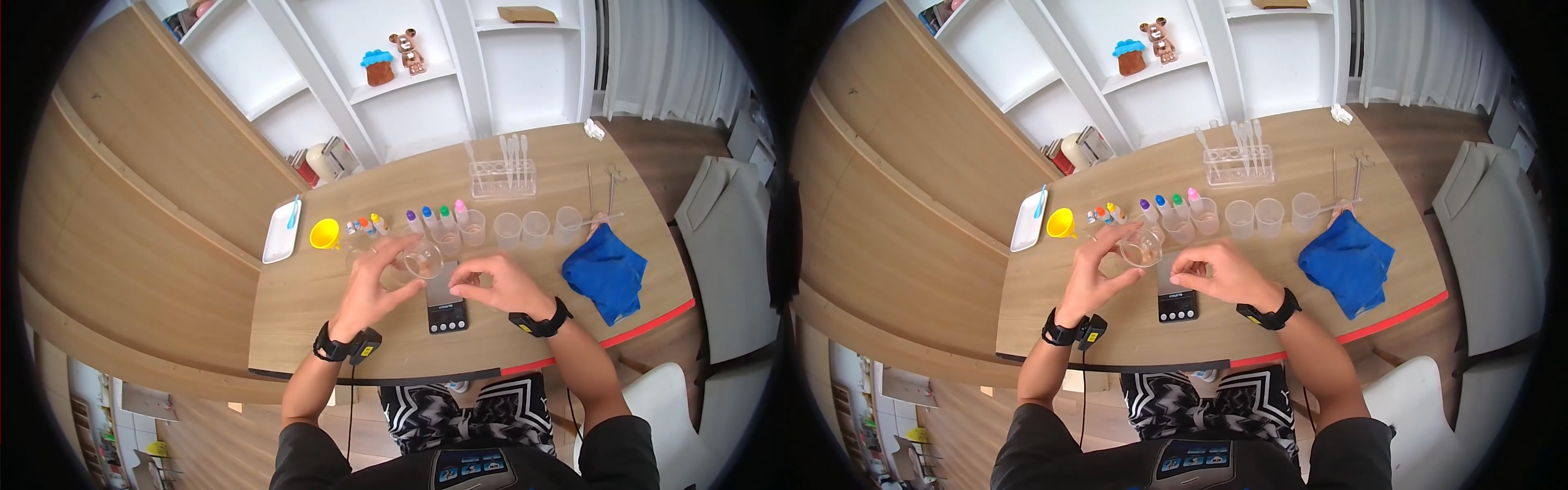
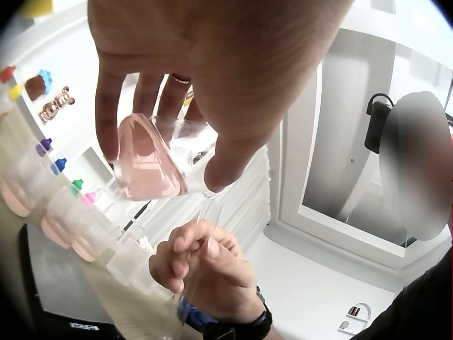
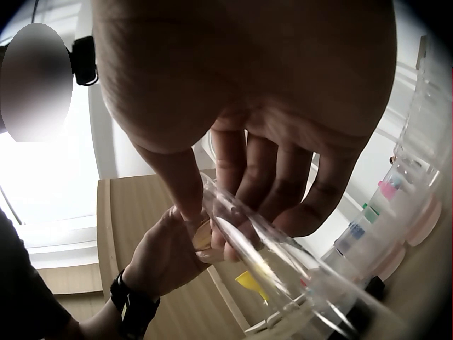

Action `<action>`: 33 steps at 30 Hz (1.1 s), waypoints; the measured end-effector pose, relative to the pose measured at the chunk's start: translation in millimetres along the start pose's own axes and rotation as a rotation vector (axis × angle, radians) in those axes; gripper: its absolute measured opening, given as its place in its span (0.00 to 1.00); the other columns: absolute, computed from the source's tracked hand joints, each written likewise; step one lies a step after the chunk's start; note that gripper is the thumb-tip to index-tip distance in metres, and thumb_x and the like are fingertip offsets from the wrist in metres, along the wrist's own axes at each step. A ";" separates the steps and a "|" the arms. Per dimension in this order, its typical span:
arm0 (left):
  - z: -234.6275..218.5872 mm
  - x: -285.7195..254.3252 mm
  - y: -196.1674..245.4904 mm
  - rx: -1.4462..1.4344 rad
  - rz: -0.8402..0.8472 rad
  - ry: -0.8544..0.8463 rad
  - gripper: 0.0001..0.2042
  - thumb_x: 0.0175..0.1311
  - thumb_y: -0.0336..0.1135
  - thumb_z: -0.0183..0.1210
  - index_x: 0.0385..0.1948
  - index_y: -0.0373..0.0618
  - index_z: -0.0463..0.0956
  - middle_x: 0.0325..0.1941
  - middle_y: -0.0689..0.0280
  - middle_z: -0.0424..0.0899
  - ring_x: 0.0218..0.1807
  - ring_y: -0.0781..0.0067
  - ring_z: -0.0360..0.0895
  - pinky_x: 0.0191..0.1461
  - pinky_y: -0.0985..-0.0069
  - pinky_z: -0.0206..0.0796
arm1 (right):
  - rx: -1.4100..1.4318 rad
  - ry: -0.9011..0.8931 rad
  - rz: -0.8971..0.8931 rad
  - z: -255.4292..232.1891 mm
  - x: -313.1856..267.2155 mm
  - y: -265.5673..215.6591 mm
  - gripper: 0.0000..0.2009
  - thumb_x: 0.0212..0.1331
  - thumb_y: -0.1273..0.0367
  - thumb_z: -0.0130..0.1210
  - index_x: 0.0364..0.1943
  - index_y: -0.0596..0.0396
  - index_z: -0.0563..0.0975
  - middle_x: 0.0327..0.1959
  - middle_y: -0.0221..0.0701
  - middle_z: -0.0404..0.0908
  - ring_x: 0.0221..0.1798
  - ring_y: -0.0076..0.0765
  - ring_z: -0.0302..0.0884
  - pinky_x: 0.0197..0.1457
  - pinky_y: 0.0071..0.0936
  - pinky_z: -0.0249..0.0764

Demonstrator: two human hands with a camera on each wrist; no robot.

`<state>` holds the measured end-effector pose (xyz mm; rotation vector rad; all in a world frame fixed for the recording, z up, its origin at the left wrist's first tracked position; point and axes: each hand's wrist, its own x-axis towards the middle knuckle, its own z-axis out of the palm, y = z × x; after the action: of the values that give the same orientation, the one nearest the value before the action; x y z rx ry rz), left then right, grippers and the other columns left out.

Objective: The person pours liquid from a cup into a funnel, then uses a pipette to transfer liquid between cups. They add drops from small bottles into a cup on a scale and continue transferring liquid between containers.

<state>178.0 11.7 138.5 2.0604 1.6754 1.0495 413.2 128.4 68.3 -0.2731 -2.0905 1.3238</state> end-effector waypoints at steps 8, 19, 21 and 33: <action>-5.6 6.2 14.4 0.061 0.056 -0.046 0.36 0.49 0.28 0.75 0.67 0.46 0.78 0.54 0.58 0.85 0.51 0.58 0.81 0.54 0.67 0.73 | -0.027 -0.014 0.035 -0.3 -0.4 -2.4 0.07 0.62 0.69 0.69 0.38 0.59 0.86 0.31 0.32 0.87 0.32 0.28 0.80 0.40 0.29 0.77; -15.6 11.3 25.2 0.239 0.104 -0.140 0.37 0.50 0.28 0.75 0.69 0.50 0.77 0.58 0.56 0.80 0.58 0.51 0.78 0.62 0.60 0.73 | -0.073 -0.043 0.033 0.2 -0.3 -1.3 0.08 0.62 0.68 0.69 0.38 0.59 0.86 0.32 0.35 0.88 0.32 0.32 0.82 0.39 0.30 0.78; -17.0 12.7 24.6 0.260 0.132 -0.141 0.35 0.53 0.31 0.74 0.68 0.51 0.77 0.56 0.57 0.80 0.57 0.49 0.78 0.60 0.58 0.74 | -0.092 -0.053 0.046 -0.3 0.1 -2.0 0.08 0.62 0.68 0.69 0.38 0.59 0.86 0.32 0.35 0.89 0.31 0.33 0.82 0.39 0.30 0.78; -18.4 14.2 27.9 0.276 0.128 -0.161 0.37 0.50 0.28 0.76 0.69 0.53 0.78 0.57 0.57 0.79 0.58 0.51 0.77 0.60 0.58 0.73 | -0.113 -0.070 0.056 -0.9 0.5 -0.2 0.09 0.62 0.68 0.69 0.39 0.59 0.86 0.33 0.35 0.89 0.31 0.34 0.82 0.39 0.30 0.78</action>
<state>186.6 13.0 173.8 2.3818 1.7047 0.6948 413.4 129.2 68.9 -0.3403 -2.2352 1.2652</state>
